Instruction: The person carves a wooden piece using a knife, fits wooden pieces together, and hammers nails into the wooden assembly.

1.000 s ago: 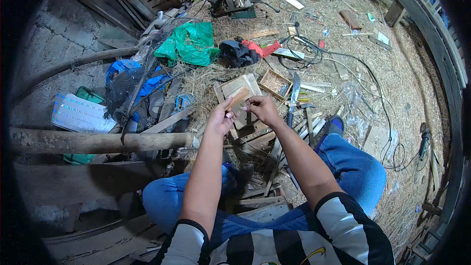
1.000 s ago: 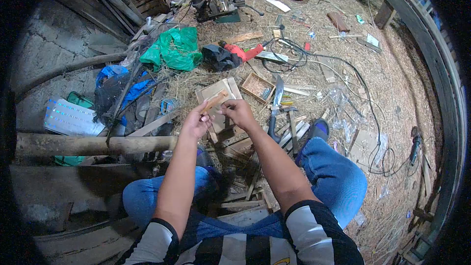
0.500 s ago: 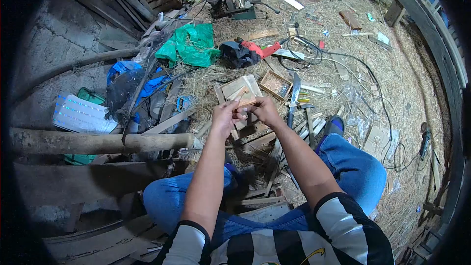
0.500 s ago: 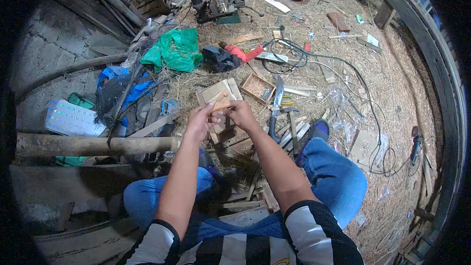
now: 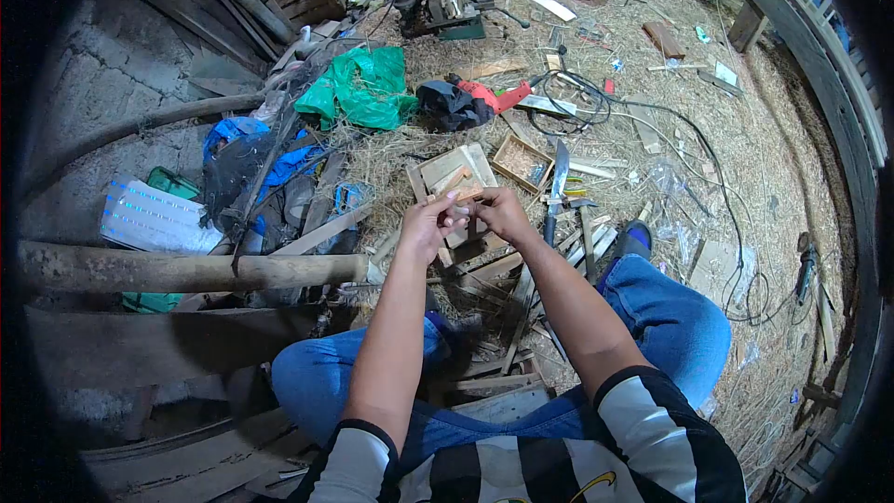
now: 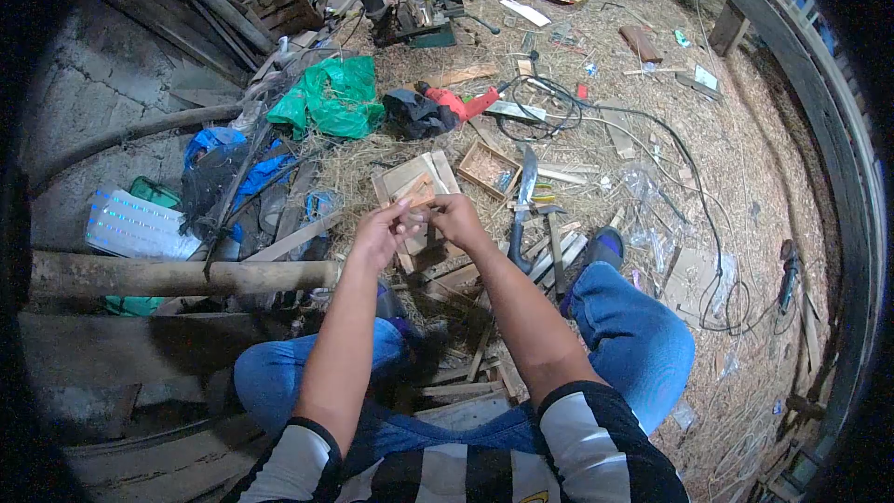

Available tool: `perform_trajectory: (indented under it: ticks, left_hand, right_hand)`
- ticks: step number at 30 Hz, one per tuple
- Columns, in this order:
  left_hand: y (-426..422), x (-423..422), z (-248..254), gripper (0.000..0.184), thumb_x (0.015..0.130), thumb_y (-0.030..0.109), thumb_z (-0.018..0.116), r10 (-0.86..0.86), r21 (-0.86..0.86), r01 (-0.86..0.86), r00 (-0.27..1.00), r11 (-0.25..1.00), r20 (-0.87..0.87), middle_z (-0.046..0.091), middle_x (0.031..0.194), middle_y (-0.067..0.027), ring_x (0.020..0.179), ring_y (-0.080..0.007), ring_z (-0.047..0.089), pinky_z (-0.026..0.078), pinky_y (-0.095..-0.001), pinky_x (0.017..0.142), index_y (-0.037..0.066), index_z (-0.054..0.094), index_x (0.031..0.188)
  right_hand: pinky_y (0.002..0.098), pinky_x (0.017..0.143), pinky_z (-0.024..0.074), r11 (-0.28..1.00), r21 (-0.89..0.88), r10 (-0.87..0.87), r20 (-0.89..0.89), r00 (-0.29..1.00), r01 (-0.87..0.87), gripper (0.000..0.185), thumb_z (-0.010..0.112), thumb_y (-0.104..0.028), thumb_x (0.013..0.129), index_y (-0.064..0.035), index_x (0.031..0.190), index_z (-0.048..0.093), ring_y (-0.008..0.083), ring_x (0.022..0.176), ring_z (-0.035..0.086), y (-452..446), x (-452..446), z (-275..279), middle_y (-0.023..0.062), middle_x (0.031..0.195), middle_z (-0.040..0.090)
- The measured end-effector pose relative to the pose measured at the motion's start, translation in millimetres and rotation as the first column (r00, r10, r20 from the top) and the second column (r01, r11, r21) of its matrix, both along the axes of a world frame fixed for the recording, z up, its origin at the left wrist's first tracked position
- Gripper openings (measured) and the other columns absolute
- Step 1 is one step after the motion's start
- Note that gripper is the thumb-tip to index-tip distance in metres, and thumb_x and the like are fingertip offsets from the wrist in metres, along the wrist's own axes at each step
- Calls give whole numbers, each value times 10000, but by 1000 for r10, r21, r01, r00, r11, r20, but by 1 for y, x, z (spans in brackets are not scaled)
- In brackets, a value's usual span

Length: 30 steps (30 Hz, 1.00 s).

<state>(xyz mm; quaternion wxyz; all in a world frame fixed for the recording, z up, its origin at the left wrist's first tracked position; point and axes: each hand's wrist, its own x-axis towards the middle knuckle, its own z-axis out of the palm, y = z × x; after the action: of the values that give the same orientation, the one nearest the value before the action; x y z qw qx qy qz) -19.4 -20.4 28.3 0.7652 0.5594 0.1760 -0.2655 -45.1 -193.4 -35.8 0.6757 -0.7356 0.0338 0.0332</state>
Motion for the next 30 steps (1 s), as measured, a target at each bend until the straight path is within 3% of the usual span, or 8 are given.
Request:
perform_trajectory:
  ticks: [9, 11, 16, 22, 25, 27, 28, 30]
  left_hand:
    - [-1, -2, 8, 215, 934, 196, 685, -30, 26, 31, 999, 999, -10, 697, 812, -76, 652, -130, 664, 600, -280, 636, -7, 656, 1000]
    - [-2, -2, 6, 232, 925, 198, 700, -33, 18, 33, 999, 999, -11, 658, 785, -54, 676, -157, 672, 617, -328, 690, -16, 647, 997]
    - [-3, -2, 2, 228, 919, 203, 709, -27, 25, 27, 1000, 999, 3, 667, 787, -60, 680, -163, 685, 613, -324, 678, -8, 645, 975]
    - [-3, -3, 1, 222, 908, 206, 725, -12, 47, 12, 1000, 999, 7, 668, 792, -59, 673, -157, 680, 604, -306, 659, 7, 645, 964]
    - [-2, -3, -2, 224, 904, 211, 731, -12, 46, 12, 1000, 999, 10, 667, 795, -58, 668, -151, 672, 603, -305, 657, 15, 643, 969]
    - [-4, -4, -3, 223, 902, 213, 733, -17, 44, 17, 1000, 999, 7, 665, 796, -56, 665, -147, 667, 603, -306, 656, 21, 642, 970]
    - [-6, -5, -2, 213, 908, 211, 725, -19, 54, 19, 1000, 998, 10, 659, 791, -53, 664, -148, 662, 602, -308, 653, 26, 639, 970]
    - [-7, -8, 5, 202, 914, 209, 717, -13, 62, 12, 1000, 998, 7, 652, 786, -49, 663, -148, 658, 601, -310, 649, 32, 636, 970]
  right_hand:
    - [305, 591, 479, 997, 71, -5, 59, 998, 1, 205, 749, -151, 854, -39, 1026, 757, 91, 626, 567, -1, 3, -20, 64, 708, 685]
    - [304, 592, 478, 998, 57, 1, 66, 998, -5, 200, 745, -143, 855, -40, 1026, 757, 90, 625, 567, -1, 3, -17, 63, 706, 684]
    - [310, 602, 483, 1000, 8, 2, 64, 998, -2, 202, 752, -134, 845, -48, 1027, 758, 95, 630, 573, -2, 2, -16, 73, 706, 690]
    - [330, 633, 502, 998, -68, 8, 93, 996, -1, 219, 759, -156, 838, -56, 1033, 756, 122, 634, 600, -2, -2, -5, 137, 746, 708]
    - [342, 651, 517, 995, -99, -11, 102, 995, 21, 235, 766, -163, 810, -63, 1022, 759, 182, 652, 663, -2, -7, 5, 166, 779, 713]
    - [383, 693, 543, 945, -326, -5, 44, 999, 19, 247, 750, -168, 765, -91, 1000, 766, 284, 727, 708, -2, -10, 9, 178, 827, 715]
    - [383, 693, 543, 945, -327, -4, 45, 999, 18, 247, 750, -168, 765, -91, 1000, 766, 284, 727, 708, -2, -10, 10, 178, 827, 715]
    - [425, 718, 553, 851, -523, 21, 120, 993, 45, 263, 702, -150, 727, -122, 981, 765, 346, 790, 700, -2, -10, 11, 167, 857, 717]
